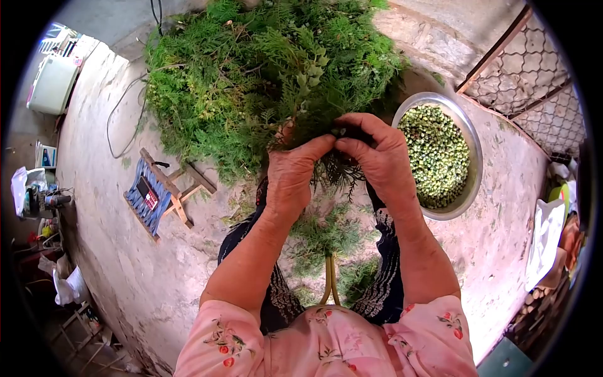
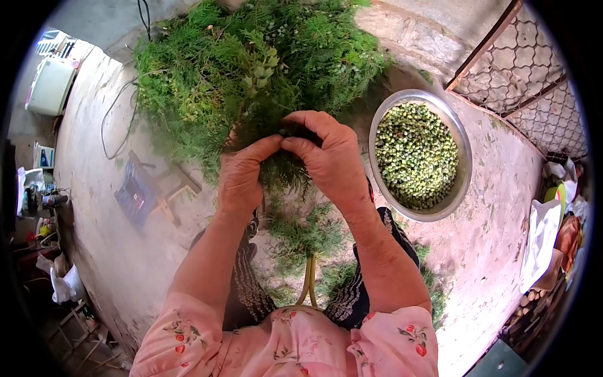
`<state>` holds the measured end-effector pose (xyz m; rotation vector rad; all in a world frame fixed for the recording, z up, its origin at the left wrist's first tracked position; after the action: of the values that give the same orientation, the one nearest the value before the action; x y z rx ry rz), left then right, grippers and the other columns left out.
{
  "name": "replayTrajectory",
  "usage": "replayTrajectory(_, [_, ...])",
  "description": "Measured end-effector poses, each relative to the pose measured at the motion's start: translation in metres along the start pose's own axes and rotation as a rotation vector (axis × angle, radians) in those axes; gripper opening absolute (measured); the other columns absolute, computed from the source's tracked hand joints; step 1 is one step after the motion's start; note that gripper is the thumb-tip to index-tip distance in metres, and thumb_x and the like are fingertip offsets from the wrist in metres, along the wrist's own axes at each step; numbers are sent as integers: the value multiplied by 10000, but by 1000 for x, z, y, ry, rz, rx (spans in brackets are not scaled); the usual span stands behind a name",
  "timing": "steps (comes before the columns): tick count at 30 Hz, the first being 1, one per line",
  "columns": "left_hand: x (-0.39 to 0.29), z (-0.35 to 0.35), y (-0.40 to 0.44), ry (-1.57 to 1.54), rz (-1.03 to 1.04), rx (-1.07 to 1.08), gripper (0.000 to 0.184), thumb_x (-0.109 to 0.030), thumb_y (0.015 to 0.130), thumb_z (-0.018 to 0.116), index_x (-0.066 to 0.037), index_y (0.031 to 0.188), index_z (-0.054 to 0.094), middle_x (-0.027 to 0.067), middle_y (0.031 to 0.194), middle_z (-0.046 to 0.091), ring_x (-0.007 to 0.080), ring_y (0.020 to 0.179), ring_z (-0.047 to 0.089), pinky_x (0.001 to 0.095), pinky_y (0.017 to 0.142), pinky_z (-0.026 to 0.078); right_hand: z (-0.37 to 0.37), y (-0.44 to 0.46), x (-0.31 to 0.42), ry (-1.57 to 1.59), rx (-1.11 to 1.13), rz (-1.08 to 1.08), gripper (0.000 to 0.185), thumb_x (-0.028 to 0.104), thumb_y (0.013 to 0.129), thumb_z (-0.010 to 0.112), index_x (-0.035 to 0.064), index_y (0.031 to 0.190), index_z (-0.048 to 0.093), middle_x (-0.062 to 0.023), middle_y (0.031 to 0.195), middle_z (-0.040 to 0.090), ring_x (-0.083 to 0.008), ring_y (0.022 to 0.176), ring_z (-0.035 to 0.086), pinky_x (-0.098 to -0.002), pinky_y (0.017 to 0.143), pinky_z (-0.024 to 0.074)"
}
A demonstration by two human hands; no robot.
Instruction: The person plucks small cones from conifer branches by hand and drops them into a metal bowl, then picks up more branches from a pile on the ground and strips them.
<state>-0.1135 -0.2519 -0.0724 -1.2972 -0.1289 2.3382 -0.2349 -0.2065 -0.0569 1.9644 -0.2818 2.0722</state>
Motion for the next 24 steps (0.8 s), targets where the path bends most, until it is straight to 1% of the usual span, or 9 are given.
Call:
replayTrajectory(4, [5, -4, 1, 31, 20, 46, 215, 19, 706, 620, -15, 918, 606, 33, 860, 618, 115, 741, 567, 237, 691, 452, 1, 0, 3, -137, -3, -18, 149, 17, 728, 615, -18, 863, 563, -35, 725, 579, -77, 642, 508, -221, 592, 433])
replayTrajectory(6, [9, -4, 0, -8, -29, 52, 209, 22, 704, 617, -15, 910, 606, 34, 865, 621, 117, 732, 571, 241, 695, 456, 0, 0, 4, -190, 1, 132, 135, 39, 739, 613, -19, 840, 545, -31, 710, 580, -85, 590, 500, -228, 552, 427])
replayTrajectory(10, [4, -1, 0, -21, -17, -15, 234, 36, 701, 612, -15, 929, 599, 38, 878, 620, 122, 748, 573, 248, 698, 462, 3, 0, 4, -241, -9, 29, 113, 38, 757, 587, -20, 844, 543, -54, 713, 581, -102, 569, 515, -247, 518, 429])
replayTrajectory(12, [3, -3, 2, -144, -80, -22, 258, 51, 705, 606, -18, 953, 587, 41, 889, 616, 136, 774, 576, 253, 707, 471, 2, 2, 11, 235, -133, 220, 120, 33, 773, 540, -26, 877, 537, -79, 693, 568, -138, 588, 531, -264, 532, 429])
replayTrajectory(13, [4, -4, 3, -145, -78, -23, 258, 51, 705, 606, -18, 953, 587, 41, 889, 616, 136, 774, 576, 253, 707, 471, 0, 4, 11, 234, -131, 219, 120, 33, 773, 540, -26, 877, 537, -79, 693, 568, -138, 588, 531, -264, 532, 429])
replayTrajectory(16, [2, -4, 3, -182, -84, -47, 273, 56, 710, 606, -22, 970, 577, 50, 896, 614, 150, 807, 579, 272, 710, 487, -16, 11, 11, 716, -131, 234, 166, 37, 791, 475, -45, 931, 511, -88, 703, 549, -180, 620, 521, -262, 562, 395])
replayTrajectory(20, [-7, -1, 2, -202, -135, -27, 224, 28, 718, 608, -12, 937, 588, 83, 891, 615, 181, 783, 595, 309, 709, 506, -17, 11, 15, 670, -184, 292, 191, 122, 817, 502, -1, 962, 521, -63, 749, 554, -138, 641, 501, -245, 578, 394])
replayTrajectory(22, [-9, -2, 2, -178, -133, -22, 180, -3, 719, 612, 7, 899, 600, 102, 877, 618, 200, 773, 601, 324, 712, 508, -17, 10, 8, 308, -110, 350, 148, 90, 832, 516, -18, 925, 555, -40, 693, 541, -110, 592, 486, -214, 521, 362])
replayTrajectory(24, [-9, -1, 2, -156, -177, -23, 195, -2, 711, 612, 17, 905, 598, 107, 883, 617, 210, 782, 601, 328, 724, 504, -15, 9, 7, 279, -117, 340, 156, 112, 836, 528, -12, 923, 563, -27, 676, 534, -95, 586, 476, -206, 514, 355])
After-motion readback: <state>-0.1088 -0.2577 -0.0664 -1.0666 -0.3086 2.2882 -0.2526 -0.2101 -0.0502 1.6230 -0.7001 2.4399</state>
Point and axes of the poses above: each hand's wrist, its own y-axis towards the middle knuckle, its own z-axis out of the palm, x = y × z, the point moved 1 cm from there along y, towards the middle knuckle
